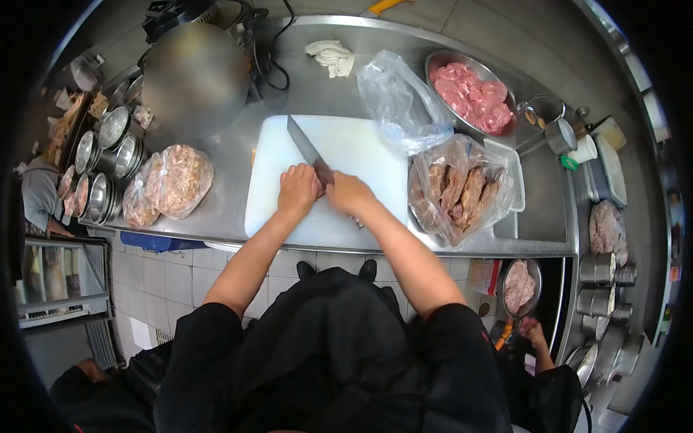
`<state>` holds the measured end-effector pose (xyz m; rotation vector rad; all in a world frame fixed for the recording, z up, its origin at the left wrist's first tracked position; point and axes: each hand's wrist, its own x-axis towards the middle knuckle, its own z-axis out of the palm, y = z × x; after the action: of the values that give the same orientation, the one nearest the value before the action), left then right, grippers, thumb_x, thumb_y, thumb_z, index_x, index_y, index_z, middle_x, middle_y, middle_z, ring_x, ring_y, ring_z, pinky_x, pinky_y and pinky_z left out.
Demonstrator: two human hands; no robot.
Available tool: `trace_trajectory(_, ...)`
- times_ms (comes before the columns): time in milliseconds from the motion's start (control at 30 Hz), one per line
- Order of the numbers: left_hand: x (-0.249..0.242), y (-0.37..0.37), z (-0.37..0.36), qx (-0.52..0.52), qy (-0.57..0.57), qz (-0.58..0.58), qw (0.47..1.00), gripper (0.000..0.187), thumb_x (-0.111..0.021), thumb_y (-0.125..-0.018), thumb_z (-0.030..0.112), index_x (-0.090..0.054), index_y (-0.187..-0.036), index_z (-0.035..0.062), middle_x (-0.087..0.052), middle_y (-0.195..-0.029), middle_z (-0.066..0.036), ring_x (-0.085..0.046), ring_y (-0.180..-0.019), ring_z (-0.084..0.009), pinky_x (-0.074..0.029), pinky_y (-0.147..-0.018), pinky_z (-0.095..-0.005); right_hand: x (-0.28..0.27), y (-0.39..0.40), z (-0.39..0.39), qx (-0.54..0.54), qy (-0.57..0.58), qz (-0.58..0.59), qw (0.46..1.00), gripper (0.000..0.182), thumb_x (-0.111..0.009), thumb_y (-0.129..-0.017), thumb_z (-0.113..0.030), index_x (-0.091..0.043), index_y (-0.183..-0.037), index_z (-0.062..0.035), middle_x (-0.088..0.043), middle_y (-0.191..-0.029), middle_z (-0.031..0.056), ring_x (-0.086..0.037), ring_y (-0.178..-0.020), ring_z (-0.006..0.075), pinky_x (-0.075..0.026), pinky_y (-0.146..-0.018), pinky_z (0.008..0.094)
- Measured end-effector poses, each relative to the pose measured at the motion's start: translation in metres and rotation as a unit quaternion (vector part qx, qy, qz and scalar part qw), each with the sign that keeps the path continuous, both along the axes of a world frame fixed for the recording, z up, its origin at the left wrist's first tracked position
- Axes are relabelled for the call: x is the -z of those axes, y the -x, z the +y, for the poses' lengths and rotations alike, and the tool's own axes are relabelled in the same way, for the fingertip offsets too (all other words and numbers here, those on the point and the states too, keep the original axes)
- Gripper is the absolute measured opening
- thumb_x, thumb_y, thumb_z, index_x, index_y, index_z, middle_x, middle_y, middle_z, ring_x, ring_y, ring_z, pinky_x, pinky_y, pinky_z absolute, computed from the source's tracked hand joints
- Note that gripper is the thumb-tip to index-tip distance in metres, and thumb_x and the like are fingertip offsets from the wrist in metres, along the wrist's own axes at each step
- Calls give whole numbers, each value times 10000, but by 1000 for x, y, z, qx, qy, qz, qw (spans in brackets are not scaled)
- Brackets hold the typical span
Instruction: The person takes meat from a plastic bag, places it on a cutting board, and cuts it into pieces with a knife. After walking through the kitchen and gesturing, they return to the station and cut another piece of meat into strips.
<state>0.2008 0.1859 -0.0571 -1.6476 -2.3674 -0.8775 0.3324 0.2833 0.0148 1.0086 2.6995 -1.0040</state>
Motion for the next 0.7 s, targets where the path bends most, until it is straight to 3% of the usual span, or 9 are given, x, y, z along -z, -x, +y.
trace_trajectory(67,6,2,0,-7,-29,-20,999,76,-600,-906,146,-578,-948,87,-568,-956,-85,-535,-950,-298,-395,-840,-449,-34,3,10,9,47,-85,995,344,-489,-968,-275,-605,-1161,-15,-726,-937,227,-709,-883,399,-538,-852,499)
trace_trajectory(233,4,5,-12,-31,-70,-51,996,74,-561,-943,132,-592,-977,74,-578,-958,-103,-539,-950,-319,-397,-838,-455,-68,-18,-1,-31,-52,-102,993,349,-498,-968,-284,-603,-1161,-13,-715,-1017,241,-690,-974,408,-531,-871,502)
trace_trajectory(367,3,4,-10,-40,-5,-12,999,81,-583,-914,129,-588,-964,65,-575,-968,-108,-534,-966,-319,-403,-840,-453,-61,-29,-14,-94,-60,-136,984,359,-488,-968,-265,-582,-1197,-5,-710,-1044,249,-687,-983,419,-532,-880,505)
trace_trajectory(433,4,6,-10,-40,6,-5,999,88,-595,-901,127,-587,-961,63,-573,-972,-109,-531,-969,-318,-405,-840,-452,-30,-19,-19,-93,-64,-140,984,378,-480,-967,-253,-565,-1233,2,-710,-1043,254,-690,-970,419,-531,-886,513)
trace_trajectory(500,5,6,-10,-27,5,1,1000,117,-619,-859,130,-583,-957,78,-563,-963,-100,-534,-975,-301,-409,-841,-453,-8,-6,-17,-37,-88,-50,994,336,-510,-973,-276,-579,-1118,20,-708,-952,265,-682,-935,442,-523,-856,545)
trace_trajectory(533,6,6,-10,-27,5,1,1000,117,-619,-859,130,-583,-957,78,-563,-963,-100,-534,-975,-301,-409,-841,-453,-8,-1,-10,-58,-106,-35,992,325,-503,-976,-253,-569,-1106,37,-710,-897,256,-708,-800,408,-557,-768,512)
trace_trajectory(567,7,6,-10,-28,8,3,1000,124,-624,-857,134,-583,-959,78,-562,-965,-100,-532,-979,-301,-409,-847,-452,-10,2,-1,-58,-106,-34,992,325,-503,-976,-253,-569,-1106,37,-710,-897,256,-708,-800,408,-557,-768,512)
trace_trajectory(633,6,6,-10,-33,10,7,999,131,-629,-856,139,-582,-961,78,-562,-966,-100,-530,-983,-301,-409,-853,-451,-51,7,6,-69,16,-92,993,310,-491,-980,-225,-555,-1094,57,-707,-835,241,-700,-629,353,-575,-659,458)
trace_trajectory(700,5,4,-11,-45,21,-1,999,134,-626,-865,150,-580,-968,77,-567,-972,-101,-531,-989,-303,-407,-868,-446,-69,3,0,-80,32,-111,990,323,-488,-979,-221,-546,-1111,68,-708,-827,237,-676,-534,309,-572,-598,422)
